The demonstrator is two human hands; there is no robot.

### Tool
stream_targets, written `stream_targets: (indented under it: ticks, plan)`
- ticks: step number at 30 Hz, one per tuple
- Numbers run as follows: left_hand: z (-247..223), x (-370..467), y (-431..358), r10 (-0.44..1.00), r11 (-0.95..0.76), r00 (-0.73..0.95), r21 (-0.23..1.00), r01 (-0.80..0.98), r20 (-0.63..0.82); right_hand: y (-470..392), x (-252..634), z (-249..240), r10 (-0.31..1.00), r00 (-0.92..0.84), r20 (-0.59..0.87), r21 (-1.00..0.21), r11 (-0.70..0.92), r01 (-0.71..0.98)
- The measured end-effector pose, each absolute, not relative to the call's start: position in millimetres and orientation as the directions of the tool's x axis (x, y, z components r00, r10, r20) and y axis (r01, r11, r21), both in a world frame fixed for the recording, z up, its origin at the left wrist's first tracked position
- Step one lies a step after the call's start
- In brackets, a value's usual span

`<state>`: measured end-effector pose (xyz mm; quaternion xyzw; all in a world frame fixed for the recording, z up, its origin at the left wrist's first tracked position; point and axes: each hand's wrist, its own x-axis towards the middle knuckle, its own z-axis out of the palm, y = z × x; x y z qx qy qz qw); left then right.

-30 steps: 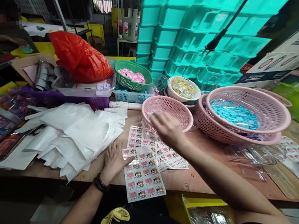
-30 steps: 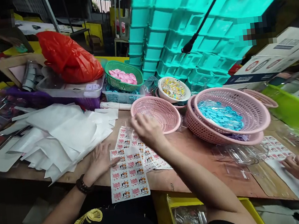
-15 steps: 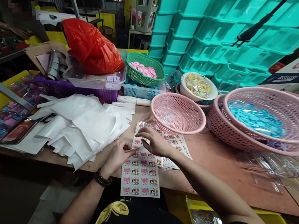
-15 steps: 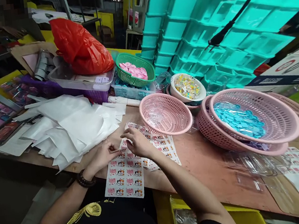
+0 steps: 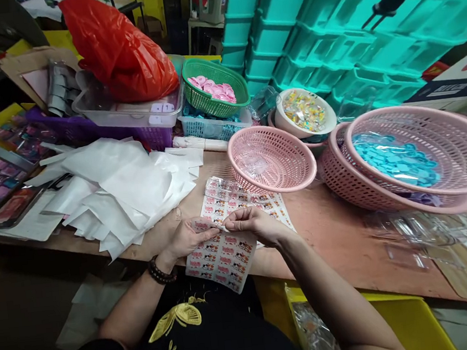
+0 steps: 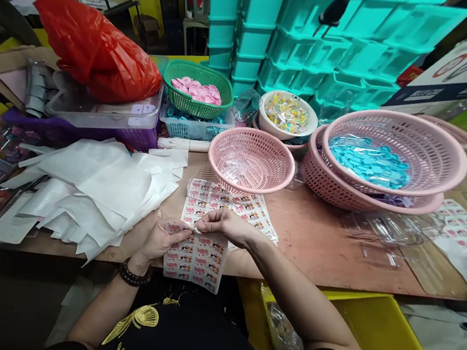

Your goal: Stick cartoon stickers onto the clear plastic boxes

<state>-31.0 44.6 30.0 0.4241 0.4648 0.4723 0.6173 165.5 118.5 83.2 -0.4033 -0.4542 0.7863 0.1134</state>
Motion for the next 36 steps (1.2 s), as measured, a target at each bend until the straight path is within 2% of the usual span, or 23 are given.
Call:
stream_targets:
  ticks: [4, 8, 10, 14, 17, 24, 27, 30, 32, 34, 36]
  plan:
    - [28, -29, 43, 0.989, 0.122, 0.107, 0.980, -0.157, -0.106, 113, 165, 82, 0.607, -0.638, -0.474, -0.835, -0.540, 0.107]
    - [25, -25, 43, 0.990, 0.128, 0.086, 0.980, -0.151, -0.116, 105, 166, 86, 0.716, -0.602, -0.355, -0.934, -0.304, 0.189]
    - [23, -23, 43, 0.986, 0.155, 0.080, 0.976, -0.155, -0.143, 101, 168, 87, 0.741, -0.590, -0.319, -0.948, -0.252, 0.195]
    - [24, -20, 44, 0.982, 0.181, 0.092, 0.967, -0.177, -0.167, 96, 172, 84, 0.751, -0.563, -0.345, -0.919, -0.391, 0.042]
    - [27, -19, 45, 0.977, 0.201, 0.109, 0.961, -0.191, -0.183, 94, 173, 81, 0.784, -0.526, -0.330, -0.913, -0.407, -0.033]
    - [26, -17, 46, 0.983, 0.121, 0.156, 0.979, -0.167, -0.095, 96, 172, 85, 0.691, -0.579, -0.432, -0.877, -0.471, 0.092]
    - [24, -18, 47, 0.980, 0.120, 0.179, 0.976, -0.180, -0.088, 99, 172, 85, 0.693, -0.577, -0.433, -0.883, -0.453, 0.118]
    - [22, -17, 49, 0.979, 0.160, 0.154, 0.969, -0.186, -0.132, 95, 173, 88, 0.770, -0.540, -0.339, -0.941, -0.284, 0.186]
    - [21, -15, 50, 0.979, 0.184, 0.126, 0.964, -0.189, -0.162, 89, 174, 90, 0.835, -0.512, -0.203, -0.945, -0.031, 0.325]
    - [21, -12, 51, 0.977, 0.203, 0.102, 0.960, -0.195, -0.186, 83, 175, 92, 0.866, -0.499, -0.041, -0.844, 0.237, 0.482]
    - [21, -10, 51, 0.973, 0.228, 0.094, 0.950, -0.214, -0.212, 79, 177, 90, 0.860, -0.502, 0.088, -0.708, 0.409, 0.576]
